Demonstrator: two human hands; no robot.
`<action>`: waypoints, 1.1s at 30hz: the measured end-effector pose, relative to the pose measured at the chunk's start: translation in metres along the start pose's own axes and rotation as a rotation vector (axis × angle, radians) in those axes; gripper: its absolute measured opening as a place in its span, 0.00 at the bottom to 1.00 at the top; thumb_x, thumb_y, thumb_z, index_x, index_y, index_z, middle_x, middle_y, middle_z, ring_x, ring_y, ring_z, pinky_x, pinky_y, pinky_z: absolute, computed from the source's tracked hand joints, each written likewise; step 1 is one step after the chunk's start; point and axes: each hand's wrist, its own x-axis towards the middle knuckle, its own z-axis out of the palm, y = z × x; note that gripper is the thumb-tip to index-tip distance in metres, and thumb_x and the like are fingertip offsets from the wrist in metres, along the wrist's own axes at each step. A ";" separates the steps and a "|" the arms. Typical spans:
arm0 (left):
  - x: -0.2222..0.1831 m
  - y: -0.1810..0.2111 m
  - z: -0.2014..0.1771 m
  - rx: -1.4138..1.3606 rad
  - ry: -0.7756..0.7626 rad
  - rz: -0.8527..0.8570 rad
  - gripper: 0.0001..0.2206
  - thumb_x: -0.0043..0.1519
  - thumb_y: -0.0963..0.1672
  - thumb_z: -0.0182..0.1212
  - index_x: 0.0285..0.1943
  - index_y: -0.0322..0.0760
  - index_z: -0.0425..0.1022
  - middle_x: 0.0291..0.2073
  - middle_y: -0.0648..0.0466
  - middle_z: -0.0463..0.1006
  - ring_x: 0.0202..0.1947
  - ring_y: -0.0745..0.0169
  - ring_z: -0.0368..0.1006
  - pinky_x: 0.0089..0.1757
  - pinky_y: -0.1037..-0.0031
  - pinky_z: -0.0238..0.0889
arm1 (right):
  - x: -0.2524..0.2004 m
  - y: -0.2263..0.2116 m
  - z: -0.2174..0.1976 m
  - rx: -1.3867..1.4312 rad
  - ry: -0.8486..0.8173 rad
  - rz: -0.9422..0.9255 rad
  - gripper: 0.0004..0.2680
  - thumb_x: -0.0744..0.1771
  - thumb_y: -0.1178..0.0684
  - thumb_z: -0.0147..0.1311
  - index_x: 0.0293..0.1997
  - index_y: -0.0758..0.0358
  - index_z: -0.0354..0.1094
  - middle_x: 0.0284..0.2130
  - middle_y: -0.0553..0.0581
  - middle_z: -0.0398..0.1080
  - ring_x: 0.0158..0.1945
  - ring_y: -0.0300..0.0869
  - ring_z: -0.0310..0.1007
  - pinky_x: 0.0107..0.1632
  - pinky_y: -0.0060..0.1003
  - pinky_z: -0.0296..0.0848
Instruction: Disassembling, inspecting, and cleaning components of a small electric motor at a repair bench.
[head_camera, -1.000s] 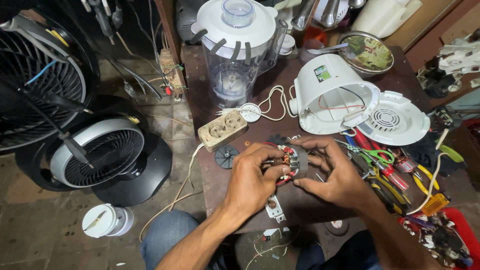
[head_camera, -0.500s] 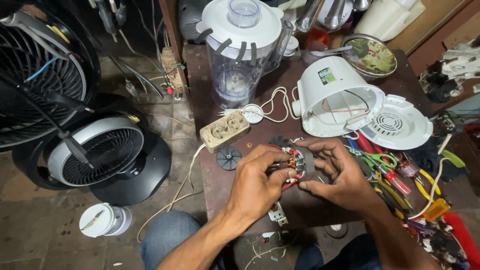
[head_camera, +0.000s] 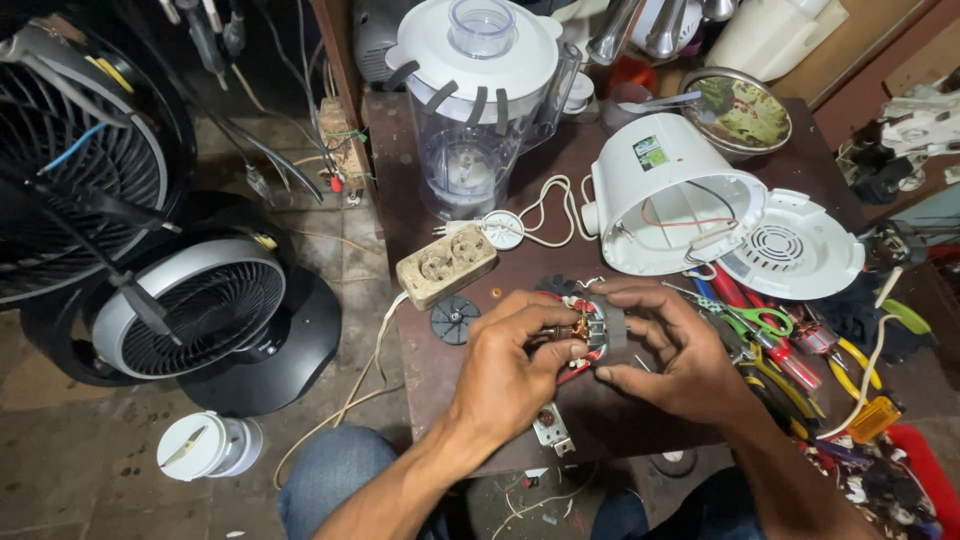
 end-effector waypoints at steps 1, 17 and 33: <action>0.001 0.000 -0.001 -0.001 -0.002 0.002 0.11 0.49 0.39 0.74 0.40 0.32 0.82 0.34 0.44 0.81 0.39 0.40 0.80 0.40 0.61 0.74 | 0.001 0.001 -0.001 -0.001 0.003 -0.001 0.28 0.54 0.69 0.68 0.58 0.73 0.59 0.58 0.68 0.63 0.57 0.51 0.73 0.54 0.41 0.78; 0.000 -0.001 -0.002 -0.012 -0.003 -0.004 0.11 0.50 0.39 0.73 0.41 0.33 0.82 0.35 0.45 0.81 0.40 0.41 0.80 0.42 0.62 0.74 | 0.001 0.012 -0.006 0.105 -0.058 -0.033 0.27 0.55 0.72 0.65 0.57 0.76 0.57 0.59 0.71 0.61 0.56 0.54 0.74 0.48 0.40 0.81; -0.003 0.004 -0.004 0.008 -0.008 0.169 0.09 0.58 0.38 0.67 0.46 0.32 0.79 0.40 0.49 0.78 0.41 0.56 0.77 0.41 0.72 0.71 | 0.001 0.012 -0.007 0.122 0.001 -0.097 0.25 0.55 0.68 0.67 0.55 0.65 0.61 0.59 0.72 0.65 0.68 0.54 0.64 0.67 0.43 0.66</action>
